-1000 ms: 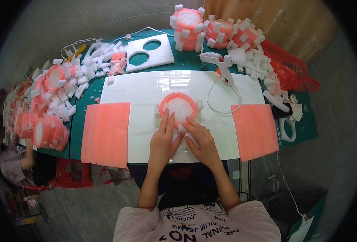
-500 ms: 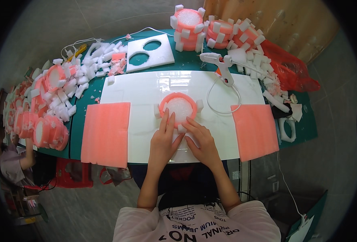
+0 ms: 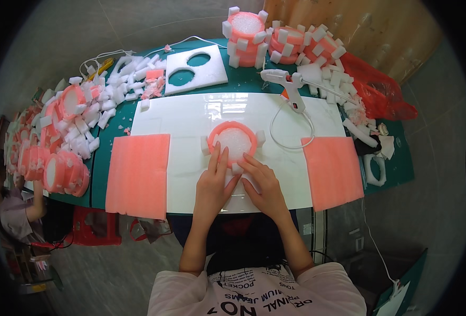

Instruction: Using a hot glue gun to attach white foam blocks to a pink foam ring to create a cylindrical structure.

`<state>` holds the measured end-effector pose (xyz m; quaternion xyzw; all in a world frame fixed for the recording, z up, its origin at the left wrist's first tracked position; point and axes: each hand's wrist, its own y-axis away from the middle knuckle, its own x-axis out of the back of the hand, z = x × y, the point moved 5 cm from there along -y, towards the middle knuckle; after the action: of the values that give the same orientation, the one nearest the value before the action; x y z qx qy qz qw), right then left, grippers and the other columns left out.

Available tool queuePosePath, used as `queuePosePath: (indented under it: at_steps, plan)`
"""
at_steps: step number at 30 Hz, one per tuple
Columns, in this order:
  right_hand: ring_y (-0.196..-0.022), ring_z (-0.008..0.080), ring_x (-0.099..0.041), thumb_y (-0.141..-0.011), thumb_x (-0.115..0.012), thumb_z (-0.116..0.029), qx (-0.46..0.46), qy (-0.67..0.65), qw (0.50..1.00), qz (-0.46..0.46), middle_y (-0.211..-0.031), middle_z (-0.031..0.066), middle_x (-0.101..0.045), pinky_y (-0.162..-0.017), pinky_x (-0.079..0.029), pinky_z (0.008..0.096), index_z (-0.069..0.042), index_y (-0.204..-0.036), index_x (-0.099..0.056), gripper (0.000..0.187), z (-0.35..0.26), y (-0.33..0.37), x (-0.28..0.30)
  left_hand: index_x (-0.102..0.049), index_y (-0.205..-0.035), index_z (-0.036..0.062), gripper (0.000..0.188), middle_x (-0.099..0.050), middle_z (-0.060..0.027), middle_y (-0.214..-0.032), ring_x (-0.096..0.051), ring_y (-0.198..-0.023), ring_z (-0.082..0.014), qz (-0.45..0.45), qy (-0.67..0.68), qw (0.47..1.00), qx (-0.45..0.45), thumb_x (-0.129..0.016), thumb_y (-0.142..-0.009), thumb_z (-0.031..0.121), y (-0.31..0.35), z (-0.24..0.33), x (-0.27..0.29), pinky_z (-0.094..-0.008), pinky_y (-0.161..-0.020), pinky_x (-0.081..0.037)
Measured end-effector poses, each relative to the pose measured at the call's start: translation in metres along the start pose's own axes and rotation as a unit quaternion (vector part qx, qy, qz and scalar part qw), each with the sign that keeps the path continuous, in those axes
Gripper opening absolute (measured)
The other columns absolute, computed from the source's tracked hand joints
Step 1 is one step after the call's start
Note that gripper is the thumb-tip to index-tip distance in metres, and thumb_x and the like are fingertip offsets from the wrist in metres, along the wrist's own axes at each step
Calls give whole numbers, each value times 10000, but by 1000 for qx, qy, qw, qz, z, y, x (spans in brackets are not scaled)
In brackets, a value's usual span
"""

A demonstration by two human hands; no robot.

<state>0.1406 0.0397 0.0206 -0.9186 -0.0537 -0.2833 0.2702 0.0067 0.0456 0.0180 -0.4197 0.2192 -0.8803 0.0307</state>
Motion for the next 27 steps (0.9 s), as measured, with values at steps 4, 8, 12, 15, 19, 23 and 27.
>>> queuePosePath:
  at_steps: [4,8,12,15,19,23,27]
  plan:
    - [-1109,301,-525,-778,-625,-26,-21,-6,1000,-14,-1272,130,-518,-933,-399,367,-87,-1191,-553,424,0,0,0,-427,-1288,-21,618,-361,-201,-1392,-615,-826,-334,-2,1,1000,3,-686,-761,173,0,1,1,-356,-695,-504]
    - [-1014,297,-552,-801,-611,-51,4,0,1000,0,-1258,133,-524,-866,-414,364,-90,-1203,-554,408,-1,0,0,-427,-1287,-20,620,-363,-206,-1388,-614,-827,-336,1,0,1000,-3,-688,-759,172,0,0,1,-358,-692,-506]
    - [-1017,302,-551,-801,-611,-51,4,3,1000,0,-1257,137,-524,-862,-413,365,-93,-1210,-548,416,0,0,0,-431,-1281,-22,617,-368,-210,-1382,-615,-825,-339,3,-3,1000,-7,-691,-756,172,0,0,0,-359,-688,-507]
    - [-1051,291,-548,-786,-619,-32,-1,3,1000,-2,-1259,130,-526,-892,-409,361,-85,-1221,-534,447,-1,-1,1,-434,-1277,-23,614,-370,-211,-1380,-616,-815,-341,8,-4,1000,-10,-691,-756,174,0,0,0,-359,-679,-509]
    - [-1041,260,-565,-765,-629,-3,-23,-22,999,-11,-1243,121,-537,-916,-410,346,-69,-1250,-500,506,0,0,0,-436,-1275,-22,613,-372,-210,-1379,-617,-795,-341,15,-5,1000,-16,-694,-756,179,0,0,0,-360,-666,-509]
    - [-1052,295,-546,-796,-612,-48,-13,-30,999,-3,-1260,145,-521,-870,-411,365,-77,-1256,-500,474,2,1,-1,-438,-1273,-20,614,-373,-209,-1379,-618,-789,-342,8,-4,1000,-9,-696,-757,189,1,0,0,-360,-663,-508]
    - [-1083,308,-530,-793,-613,-46,-29,-43,999,2,-1250,144,-518,-908,-409,371,-81,-1252,-502,473,1,1,-1,-423,-1286,-16,654,-363,-199,-1390,-611,-783,-335,4,-3,1000,-14,-711,-741,201,2,-1,0,-359,-658,-502]
